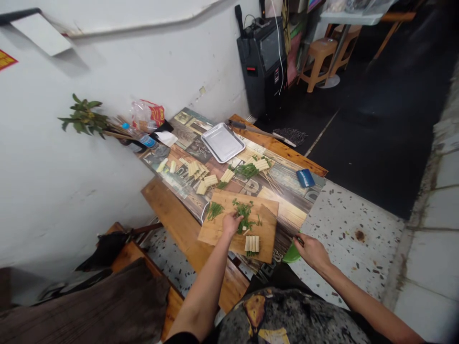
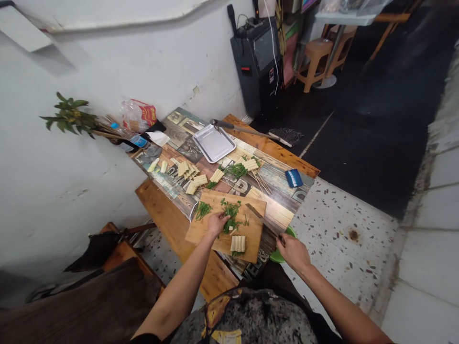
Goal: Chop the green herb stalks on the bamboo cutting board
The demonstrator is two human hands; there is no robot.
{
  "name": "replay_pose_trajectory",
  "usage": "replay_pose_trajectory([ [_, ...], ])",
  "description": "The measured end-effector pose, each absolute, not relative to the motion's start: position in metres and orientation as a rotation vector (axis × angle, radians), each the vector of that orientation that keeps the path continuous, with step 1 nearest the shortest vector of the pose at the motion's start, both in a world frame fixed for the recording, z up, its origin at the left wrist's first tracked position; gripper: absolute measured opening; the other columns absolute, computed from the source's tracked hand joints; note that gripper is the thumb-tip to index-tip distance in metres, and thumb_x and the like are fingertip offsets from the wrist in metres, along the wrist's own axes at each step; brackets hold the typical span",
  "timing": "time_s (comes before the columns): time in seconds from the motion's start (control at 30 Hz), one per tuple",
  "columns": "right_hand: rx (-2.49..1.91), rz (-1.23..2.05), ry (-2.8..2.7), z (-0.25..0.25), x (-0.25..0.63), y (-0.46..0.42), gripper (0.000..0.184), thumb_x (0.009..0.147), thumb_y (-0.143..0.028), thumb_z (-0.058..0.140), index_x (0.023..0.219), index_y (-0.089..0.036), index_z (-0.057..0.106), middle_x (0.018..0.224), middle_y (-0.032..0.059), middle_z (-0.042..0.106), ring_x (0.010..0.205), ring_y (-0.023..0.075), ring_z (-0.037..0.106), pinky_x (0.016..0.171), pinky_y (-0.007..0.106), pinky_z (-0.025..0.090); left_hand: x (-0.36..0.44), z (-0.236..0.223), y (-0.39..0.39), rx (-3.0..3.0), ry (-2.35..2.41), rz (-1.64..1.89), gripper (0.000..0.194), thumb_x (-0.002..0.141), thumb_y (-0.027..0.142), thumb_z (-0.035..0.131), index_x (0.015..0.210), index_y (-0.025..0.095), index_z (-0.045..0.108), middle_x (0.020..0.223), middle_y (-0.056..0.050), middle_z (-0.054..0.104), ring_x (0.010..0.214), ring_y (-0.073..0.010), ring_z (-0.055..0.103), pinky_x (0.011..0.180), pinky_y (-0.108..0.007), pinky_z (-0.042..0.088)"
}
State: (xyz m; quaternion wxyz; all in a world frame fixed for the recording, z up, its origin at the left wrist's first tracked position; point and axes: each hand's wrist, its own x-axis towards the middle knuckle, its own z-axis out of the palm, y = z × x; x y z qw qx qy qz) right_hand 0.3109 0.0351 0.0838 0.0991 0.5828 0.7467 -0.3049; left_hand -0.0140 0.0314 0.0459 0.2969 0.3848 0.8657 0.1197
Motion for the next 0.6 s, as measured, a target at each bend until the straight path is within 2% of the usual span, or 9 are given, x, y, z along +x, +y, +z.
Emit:
replay_pose_trajectory([
  [0.1, 1.725, -0.909, 2.218, 0.085, 0.310, 0.034, 0.038, 0.097, -0.040, 0.036, 0.108, -0.022, 0.068, 0.102, 0.0069, 0.074, 0.093, 0.0210, 0.069, 0.078, 0.027, 0.048, -0.016, 0.050, 0.027, 0.986, 2.416, 0.362, 0.028, 0.090, 0.032, 0.053, 0.096, 0.011, 0.071, 0.083, -0.010, 0.071, 0.080, -0.0197, 0.065, 0.069, -0.025, 0.044],
  [0.17, 1.729, -0.904, 2.223, 0.087, 0.309, 0.033, 0.038, 0.097, -0.040, 0.036, 0.107, -0.022, 0.068, 0.102, 0.0066, 0.074, 0.092, 0.0213, 0.069, 0.078, 0.028, 0.048, -0.011, 0.053, 0.022, 0.983, 2.471, 0.344, 0.040, 0.095, 0.041, 0.045, 0.091, 0.012, 0.071, 0.086, -0.012, 0.072, 0.084, -0.0224, 0.066, 0.073, -0.028, 0.045],
  [0.27, 1.722, -0.891, 2.224, 0.087, 0.308, 0.032, 0.038, 0.097, -0.039, 0.036, 0.108, -0.021, 0.068, 0.099, 0.0065, 0.075, 0.091, 0.0211, 0.070, 0.077, 0.028, 0.049, 0.007, 0.055, 0.019, 1.105, 2.456, 0.127, 0.046, 0.084, 0.058, 0.059, 0.085, 0.013, 0.070, 0.087, -0.014, 0.071, 0.086, -0.0264, 0.066, 0.074, -0.031, 0.046],
  [0.33, 1.722, -0.889, 2.223, 0.088, 0.308, 0.032, 0.038, 0.097, -0.038, 0.037, 0.109, -0.020, 0.069, 0.099, 0.0073, 0.075, 0.091, 0.0216, 0.070, 0.078, 0.028, 0.049, 0.019, 0.054, 0.021, 1.190, 2.406, -0.016, 0.043, 0.079, 0.054, 0.069, 0.089, 0.012, 0.069, 0.095, -0.017, 0.071, 0.092, -0.0282, 0.066, 0.078, -0.032, 0.047],
  [0.4, 1.724, -0.901, 2.220, 0.088, 0.307, 0.032, 0.038, 0.096, -0.038, 0.038, 0.110, -0.019, 0.069, 0.099, 0.0082, 0.075, 0.092, 0.0226, 0.070, 0.079, 0.029, 0.049, 0.024, 0.052, 0.026, 1.186, 2.374, -0.043, 0.032, 0.082, 0.041, 0.067, 0.091, 0.010, 0.069, 0.100, -0.019, 0.070, 0.096, -0.0282, 0.065, 0.081, -0.032, 0.046],
  [0.5, 1.735, -0.917, 2.213, 0.091, 0.307, 0.032, 0.039, 0.097, -0.038, 0.038, 0.110, -0.019, 0.069, 0.101, 0.0084, 0.074, 0.092, 0.0228, 0.070, 0.078, 0.029, 0.050, 0.013, 0.053, 0.035, 1.112, 2.340, 0.009, 0.017, 0.086, 0.025, 0.060, 0.081, 0.012, 0.071, 0.091, -0.015, 0.072, 0.091, -0.0250, 0.066, 0.079, -0.030, 0.046],
  [0.6, 1.745, -0.901, 2.206, 0.093, 0.307, 0.032, 0.039, 0.097, -0.038, 0.038, 0.111, -0.020, 0.069, 0.102, 0.0079, 0.074, 0.092, 0.0219, 0.070, 0.077, 0.028, 0.050, -0.009, 0.060, 0.038, 1.059, 2.302, 0.098, 0.021, 0.085, 0.025, 0.060, 0.069, 0.015, 0.069, 0.077, -0.008, 0.071, 0.083, -0.0216, 0.067, 0.073, -0.027, 0.045],
])
